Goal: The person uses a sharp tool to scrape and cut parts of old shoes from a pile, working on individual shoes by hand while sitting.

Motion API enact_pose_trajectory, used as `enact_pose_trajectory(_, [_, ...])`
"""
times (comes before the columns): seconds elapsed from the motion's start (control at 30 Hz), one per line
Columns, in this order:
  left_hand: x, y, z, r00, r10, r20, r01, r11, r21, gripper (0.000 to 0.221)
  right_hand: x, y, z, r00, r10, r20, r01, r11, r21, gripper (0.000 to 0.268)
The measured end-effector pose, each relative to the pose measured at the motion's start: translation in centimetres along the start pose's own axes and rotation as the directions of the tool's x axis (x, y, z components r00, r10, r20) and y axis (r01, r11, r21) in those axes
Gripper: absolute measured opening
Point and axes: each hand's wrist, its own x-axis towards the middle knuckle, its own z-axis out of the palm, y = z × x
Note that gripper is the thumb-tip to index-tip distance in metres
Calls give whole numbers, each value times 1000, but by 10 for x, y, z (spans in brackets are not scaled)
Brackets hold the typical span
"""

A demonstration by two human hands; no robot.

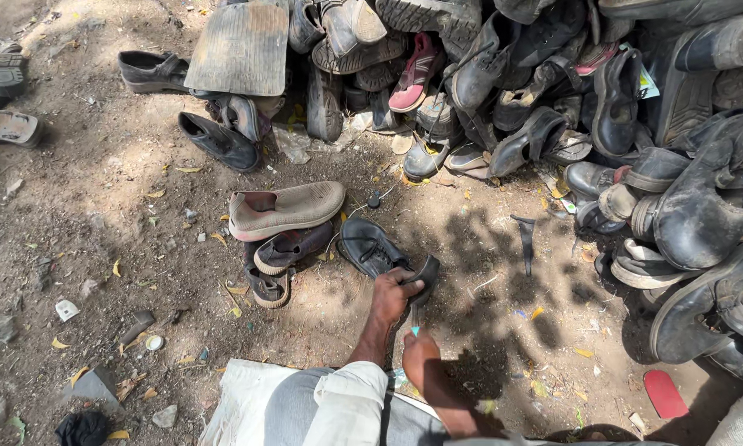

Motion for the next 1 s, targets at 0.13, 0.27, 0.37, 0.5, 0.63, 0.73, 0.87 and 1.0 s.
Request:
enact_pose_trajectory(0.13, [6, -2, 1, 997, -5, -72, 9, 999, 48, 17, -21, 5, -2, 995, 55, 87, -65, 992, 108, 30])
enact_pose_trajectory(0.27, [7, -2, -2, 997, -34, -63, 31, 999, -41, 17, 12, -35, -16, 970, 156, 184, -195, 957, 213, 25])
enact_pose_trajectory(0.37, [10, -11, 1, 995, -71, -70, 56, 979, -194, 18, 0, -31, -2, 989, 98, 110, -113, 983, 144, 27])
enact_pose_trajectory(0.5, [19, -14, 0, 987, -113, -116, 49, 891, -451, 21, -26, -8, 12, 982, 135, 132, -153, 978, 139, 27])
enact_pose_trajectory(0.63, [4, 24, 9, 973, -133, -190, 53, 926, -375, 22, -12, -11, -1, 950, 202, 237, -256, 940, 224, 28])
enact_pose_trajectory(0.73, [-19, 84, 0, 990, -88, 112, 23, 873, 486, 31, -2, -10, -21, 947, 185, 264, -238, 954, 184, 26])
enact_pose_trajectory(0.87, [-26, 114, -15, 862, -147, 485, -491, -8, 871, 25, 9, 20, -39, 958, 53, 283, -104, 980, 168, 25])
enact_pose_trajectory(1.0, [-26, 75, 0, 806, -22, 591, -588, -136, 797, 14, 25, 40, -58, 982, -120, 143, 114, 992, 51, 34])
